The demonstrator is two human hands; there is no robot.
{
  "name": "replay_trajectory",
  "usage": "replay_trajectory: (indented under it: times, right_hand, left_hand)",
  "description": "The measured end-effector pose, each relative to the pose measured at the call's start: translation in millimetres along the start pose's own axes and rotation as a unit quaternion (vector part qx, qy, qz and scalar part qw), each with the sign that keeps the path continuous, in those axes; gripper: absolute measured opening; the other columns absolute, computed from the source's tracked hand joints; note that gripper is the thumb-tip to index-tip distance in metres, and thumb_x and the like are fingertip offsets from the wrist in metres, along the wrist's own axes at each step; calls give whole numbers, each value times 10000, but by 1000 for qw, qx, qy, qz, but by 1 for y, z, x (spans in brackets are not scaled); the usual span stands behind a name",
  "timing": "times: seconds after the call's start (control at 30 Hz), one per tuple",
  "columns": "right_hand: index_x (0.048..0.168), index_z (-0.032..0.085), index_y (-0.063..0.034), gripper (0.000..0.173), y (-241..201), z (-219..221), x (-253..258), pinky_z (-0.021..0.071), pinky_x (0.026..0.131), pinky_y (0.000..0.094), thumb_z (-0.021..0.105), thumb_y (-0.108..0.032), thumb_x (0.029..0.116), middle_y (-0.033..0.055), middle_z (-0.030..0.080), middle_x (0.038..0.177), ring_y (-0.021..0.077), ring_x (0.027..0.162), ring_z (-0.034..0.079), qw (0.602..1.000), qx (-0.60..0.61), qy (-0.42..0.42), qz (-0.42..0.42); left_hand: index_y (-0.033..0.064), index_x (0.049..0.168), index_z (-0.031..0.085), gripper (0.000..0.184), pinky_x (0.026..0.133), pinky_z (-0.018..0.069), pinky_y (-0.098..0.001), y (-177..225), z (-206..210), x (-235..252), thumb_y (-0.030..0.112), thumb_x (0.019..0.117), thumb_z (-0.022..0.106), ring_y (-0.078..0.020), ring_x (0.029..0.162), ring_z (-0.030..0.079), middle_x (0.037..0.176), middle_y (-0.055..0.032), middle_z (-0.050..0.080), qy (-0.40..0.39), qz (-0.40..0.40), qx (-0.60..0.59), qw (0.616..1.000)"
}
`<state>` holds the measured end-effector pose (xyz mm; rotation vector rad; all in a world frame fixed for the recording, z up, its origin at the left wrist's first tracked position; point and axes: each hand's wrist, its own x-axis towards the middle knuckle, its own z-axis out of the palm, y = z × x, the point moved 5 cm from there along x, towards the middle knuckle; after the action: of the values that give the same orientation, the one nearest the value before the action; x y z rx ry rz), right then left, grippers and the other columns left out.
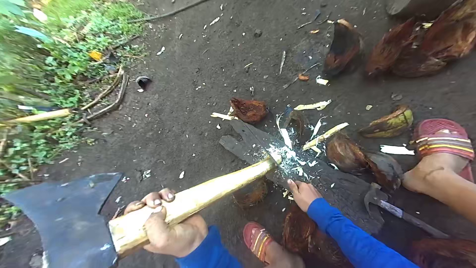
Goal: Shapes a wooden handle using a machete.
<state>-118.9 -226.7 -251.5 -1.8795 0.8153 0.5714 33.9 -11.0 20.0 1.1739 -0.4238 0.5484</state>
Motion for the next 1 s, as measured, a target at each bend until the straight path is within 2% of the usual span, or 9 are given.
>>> replay_trajectory:
  times: [0.17,0.27,0.43,0.6,0.67,0.8,0.83,0.93,1.0]
  right_hand:
    - [1154,678,-55,702,-79,-2,-56,558,818,622,267,-617,1061,196,726,921,405,944,724,980,-24,-40,-194]
    - [1096,662,-61,735,-88,-2,-65,569,758,596,244,-663,1043,174,723,915,385,914,732,967,-63,-22,-245]
    - [1176,699,-46,708,-21,12,0,538,896,630,245,-581,1084,224,732,1018,414,1038,708,993,-5,-13,-116]
    - [1261,657,-75,738,-30,10,-16,544,931,595,215,-635,1070,201,736,1067,392,1095,705,996,-49,-21,-76]
    - [1210,662,-52,726,-48,9,-35,552,886,605,238,-624,1070,208,734,1009,403,1033,716,992,-37,-22,-119]
    - [1045,670,-42,697,-76,9,-64,576,697,591,310,-640,1043,174,720,888,384,841,736,959,-55,24,-277]
    - [1059,675,-39,685,-68,10,-58,574,707,605,329,-630,1043,186,724,905,397,855,736,962,-57,22,-265]
    - [1211,692,-49,714,-23,12,-10,531,921,640,262,-603,1077,231,731,1072,421,1075,701,994,-14,-28,-109]
    - [1278,673,-87,732,-13,13,2,530,956,620,236,-635,1068,215,731,1119,403,1123,694,997,-31,-36,-64]
  left_hand:
    - [58,1032,484,242,694,568,-278,-2,2,6,-62,876,342,-138,715,629,816,-18,588,10,-6,13,1000]
    - [55,1026,485,237,691,569,-283,0,-1,4,-58,874,342,-142,715,630,805,-22,588,10,-12,7,1000]
    - [73,1029,511,197,707,573,-293,-2,-16,3,3,881,403,-144,727,640,806,-16,609,-18,-13,-28,999]
    - [78,1036,503,242,706,569,-274,1,-11,-2,-31,882,351,-126,731,638,814,0,606,-6,-3,-10,1000]
    - [71,1038,502,252,700,567,-268,2,-6,-4,-44,878,345,-123,730,637,820,-4,606,3,2,-7,1000]
    - [61,1037,481,249,694,571,-265,4,-3,-2,-59,883,326,-129,720,634,819,-15,593,18,-7,13,1000]
    - [60,1029,485,248,694,571,-268,4,-5,-1,-58,879,327,-132,717,634,811,-16,593,17,-11,12,1000]
    - [73,1017,516,223,697,575,-279,0,-11,3,-25,885,364,-137,729,646,809,-13,616,-7,-15,-20,1000]
    - [80,1002,512,219,692,572,-273,-3,-12,5,-27,885,361,-127,725,640,806,-5,610,-14,-14,-20,1000]
